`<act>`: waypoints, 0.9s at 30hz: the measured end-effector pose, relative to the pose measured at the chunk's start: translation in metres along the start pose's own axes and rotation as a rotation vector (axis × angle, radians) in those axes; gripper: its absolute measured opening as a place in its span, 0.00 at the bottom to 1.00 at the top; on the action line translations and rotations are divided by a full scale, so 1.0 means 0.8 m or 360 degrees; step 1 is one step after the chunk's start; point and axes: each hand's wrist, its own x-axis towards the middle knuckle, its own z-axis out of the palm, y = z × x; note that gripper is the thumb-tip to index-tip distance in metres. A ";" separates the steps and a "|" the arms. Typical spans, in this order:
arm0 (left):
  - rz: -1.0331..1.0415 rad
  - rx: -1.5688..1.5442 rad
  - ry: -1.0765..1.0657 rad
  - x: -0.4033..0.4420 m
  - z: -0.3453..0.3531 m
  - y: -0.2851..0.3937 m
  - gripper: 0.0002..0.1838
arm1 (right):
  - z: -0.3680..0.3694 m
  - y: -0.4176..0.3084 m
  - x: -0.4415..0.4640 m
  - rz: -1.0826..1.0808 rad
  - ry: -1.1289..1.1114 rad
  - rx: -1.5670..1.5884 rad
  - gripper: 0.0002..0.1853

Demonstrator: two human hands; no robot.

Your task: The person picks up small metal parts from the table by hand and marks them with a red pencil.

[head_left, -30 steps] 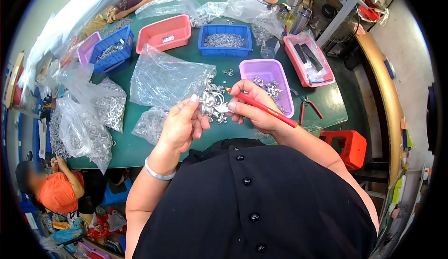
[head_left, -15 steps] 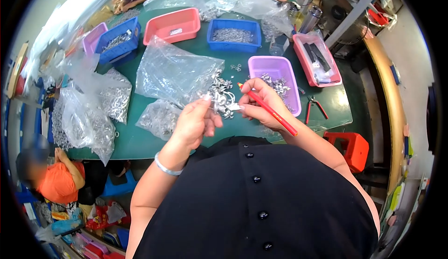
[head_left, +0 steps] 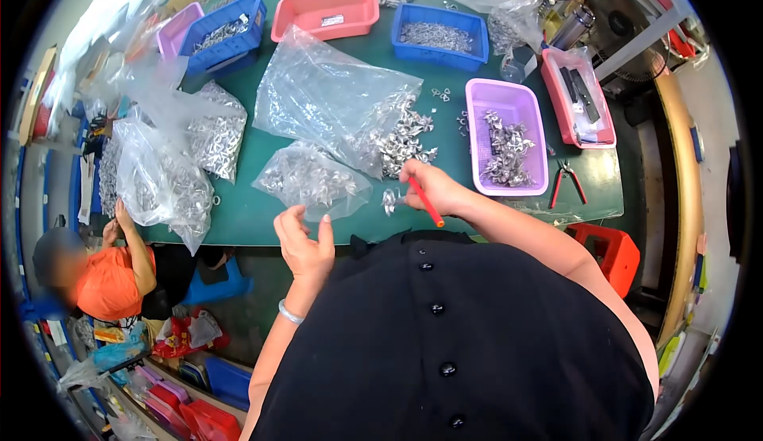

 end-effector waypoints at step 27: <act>0.0212 0.0004 -0.0589 0.081 0.005 -0.073 0.21 | 0.061 -0.014 0.053 -0.0245 0.0977 -0.0189 0.09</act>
